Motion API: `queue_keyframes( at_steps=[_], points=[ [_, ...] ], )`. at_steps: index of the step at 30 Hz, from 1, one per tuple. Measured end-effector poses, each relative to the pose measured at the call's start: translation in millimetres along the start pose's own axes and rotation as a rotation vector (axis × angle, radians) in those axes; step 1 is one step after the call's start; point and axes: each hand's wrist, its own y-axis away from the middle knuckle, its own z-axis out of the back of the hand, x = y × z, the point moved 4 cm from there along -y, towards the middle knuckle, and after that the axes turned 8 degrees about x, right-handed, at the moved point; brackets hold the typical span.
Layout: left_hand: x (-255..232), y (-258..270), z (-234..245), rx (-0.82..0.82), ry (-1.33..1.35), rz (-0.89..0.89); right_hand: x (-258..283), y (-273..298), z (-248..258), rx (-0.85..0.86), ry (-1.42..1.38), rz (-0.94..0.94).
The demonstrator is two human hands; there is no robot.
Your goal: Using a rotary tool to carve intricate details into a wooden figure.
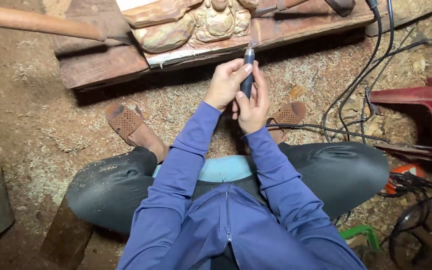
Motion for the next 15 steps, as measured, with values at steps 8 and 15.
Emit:
queue_keyframes(
  at_steps=[8,15],
  points=[
    [-16,28,17,-0.173,-0.215,-0.002,-28,12,-22,0.052,-0.246,0.0],
    [-38,61,45,-0.311,-0.716,-0.042,-21,19,-46,0.171,-0.396,0.034]
  ],
)
